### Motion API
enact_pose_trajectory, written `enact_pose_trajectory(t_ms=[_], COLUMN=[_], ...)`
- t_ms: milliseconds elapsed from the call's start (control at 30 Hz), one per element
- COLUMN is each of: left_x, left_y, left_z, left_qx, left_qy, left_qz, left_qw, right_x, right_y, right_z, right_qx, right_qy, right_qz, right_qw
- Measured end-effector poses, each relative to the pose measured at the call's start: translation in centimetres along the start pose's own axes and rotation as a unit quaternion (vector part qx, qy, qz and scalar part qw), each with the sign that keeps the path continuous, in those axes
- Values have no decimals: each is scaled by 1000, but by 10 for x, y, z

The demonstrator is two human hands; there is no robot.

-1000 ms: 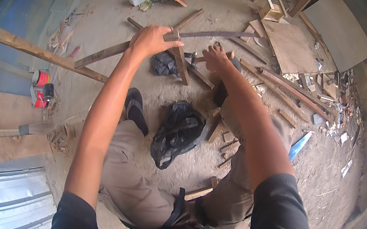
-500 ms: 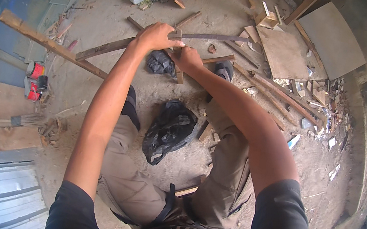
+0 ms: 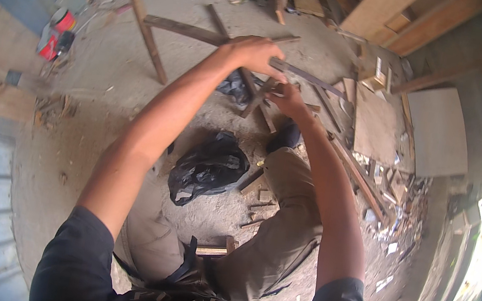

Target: The person sits on the floor and uses a hand saw to cut a piece of wood. They then pick up two wooden pieces, align them, and use a hammer to drive a nail into the joint to secure them together.

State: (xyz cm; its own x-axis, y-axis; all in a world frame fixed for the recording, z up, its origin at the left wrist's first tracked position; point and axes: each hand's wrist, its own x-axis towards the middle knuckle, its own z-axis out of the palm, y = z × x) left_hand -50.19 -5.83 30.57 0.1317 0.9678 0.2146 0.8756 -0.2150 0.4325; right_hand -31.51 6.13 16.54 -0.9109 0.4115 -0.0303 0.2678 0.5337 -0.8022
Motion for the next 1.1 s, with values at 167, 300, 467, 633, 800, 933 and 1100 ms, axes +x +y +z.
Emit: enact_pose_trajectory(t_ms=[167,300,467,633,800,933,1100], left_x=[-3,8,-1,0,0,4,4], left_y=[-13,6,8,5,7,21,22], left_z=[2,2,-11,-12,-7,-11,-8], left_qx=[5,6,-1,26,12,-15,40], left_qy=[-11,-5,-52,-51,-44,-90,-56], left_qz=[9,15,-57,-97,-74,-113,-117], left_qw=[1000,1000,997,994,996,989,991], right_x=[2,-7,-2,-1,-10,-7,-1], right_y=[-18,-2,-56,-68,-72,-63,-59], right_z=[-3,-9,20,22,29,28,33], right_qx=[13,-10,-88,-39,-65,-82,-71], right_qy=[-31,38,140,165,183,170,168], right_qz=[31,24,42,52,32,35,23], right_qw=[999,999,985,984,980,981,983])
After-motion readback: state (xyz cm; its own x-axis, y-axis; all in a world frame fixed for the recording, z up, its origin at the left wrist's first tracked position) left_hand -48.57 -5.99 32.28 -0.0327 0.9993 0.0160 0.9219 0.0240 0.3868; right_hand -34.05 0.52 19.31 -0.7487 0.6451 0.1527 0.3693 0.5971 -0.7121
